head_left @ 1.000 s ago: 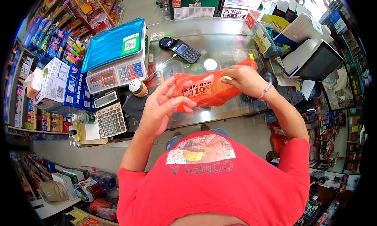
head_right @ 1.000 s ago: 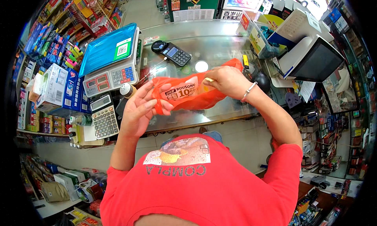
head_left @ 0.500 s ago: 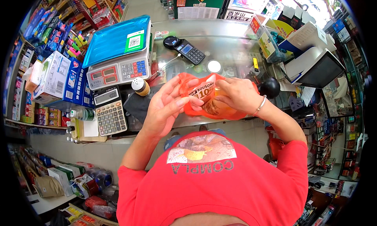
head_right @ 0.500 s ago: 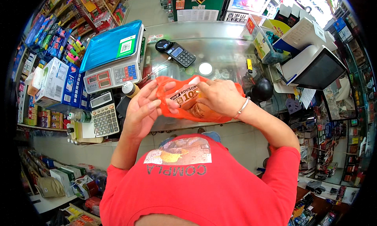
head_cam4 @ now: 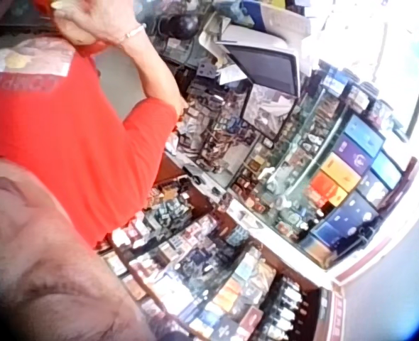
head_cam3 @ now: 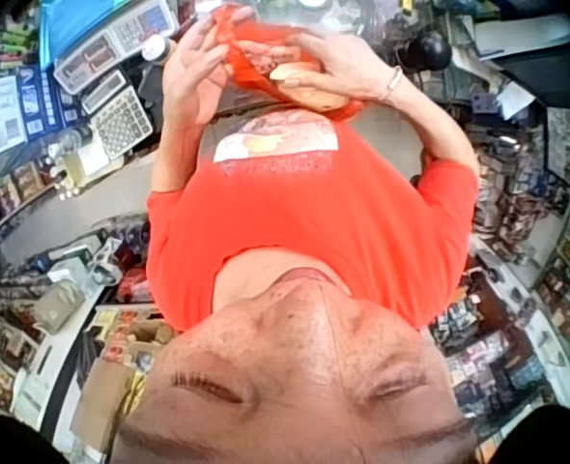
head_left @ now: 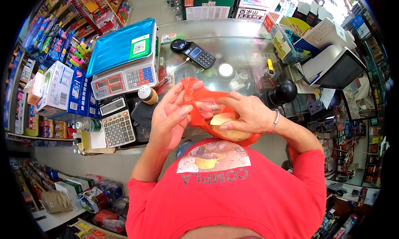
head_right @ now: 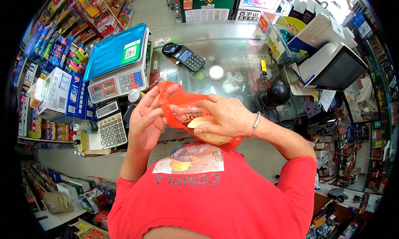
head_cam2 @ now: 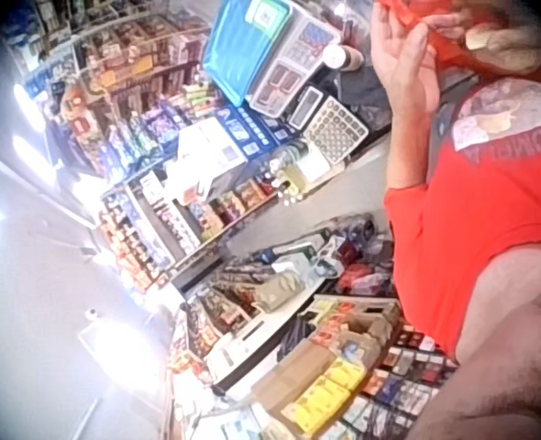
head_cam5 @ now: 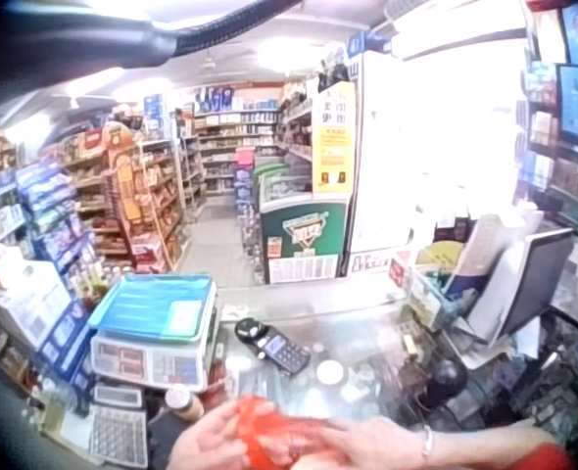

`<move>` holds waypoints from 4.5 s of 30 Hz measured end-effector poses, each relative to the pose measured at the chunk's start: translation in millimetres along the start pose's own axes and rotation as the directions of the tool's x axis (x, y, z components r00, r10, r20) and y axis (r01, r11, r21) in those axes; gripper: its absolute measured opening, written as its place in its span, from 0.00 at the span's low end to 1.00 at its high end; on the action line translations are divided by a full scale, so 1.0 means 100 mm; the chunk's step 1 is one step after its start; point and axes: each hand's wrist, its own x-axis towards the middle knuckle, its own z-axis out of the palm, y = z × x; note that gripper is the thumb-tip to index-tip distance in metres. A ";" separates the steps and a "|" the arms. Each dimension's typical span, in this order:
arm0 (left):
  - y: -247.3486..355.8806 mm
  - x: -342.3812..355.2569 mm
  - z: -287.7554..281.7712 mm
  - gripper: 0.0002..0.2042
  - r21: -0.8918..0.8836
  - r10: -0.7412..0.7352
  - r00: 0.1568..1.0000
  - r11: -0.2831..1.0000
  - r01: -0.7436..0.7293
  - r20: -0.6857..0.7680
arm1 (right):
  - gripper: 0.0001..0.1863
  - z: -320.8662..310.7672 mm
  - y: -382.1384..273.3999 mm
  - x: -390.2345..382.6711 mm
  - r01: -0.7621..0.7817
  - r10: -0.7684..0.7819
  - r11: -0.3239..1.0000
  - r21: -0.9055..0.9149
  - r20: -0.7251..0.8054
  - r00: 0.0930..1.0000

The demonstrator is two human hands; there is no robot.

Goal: The person cleans a calculator with a cloth, scans snack packages and a drink bottle for a customer, retrieves a cigarette pack from a shelf, and places the items into a plastic bag.

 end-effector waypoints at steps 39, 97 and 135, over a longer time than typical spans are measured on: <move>-0.18 -0.06 -0.30 0.20 0.067 -0.031 0.999 0.997 0.028 0.043 | 0.13 0.63 -0.02 0.06 0.104 -0.254 0.859 -0.501 -0.241 0.937; -0.41 -0.48 -0.64 0.30 0.011 0.007 0.999 1.000 -0.008 0.051 | 0.26 0.97 0.30 -0.60 -0.391 0.519 0.839 0.378 -0.340 0.784; -0.32 -0.22 -0.32 0.36 0.994 0.396 0.916 0.107 0.020 -0.061 | 0.24 0.09 0.08 -0.10 -0.069 -0.136 0.969 -0.238 -0.741 0.657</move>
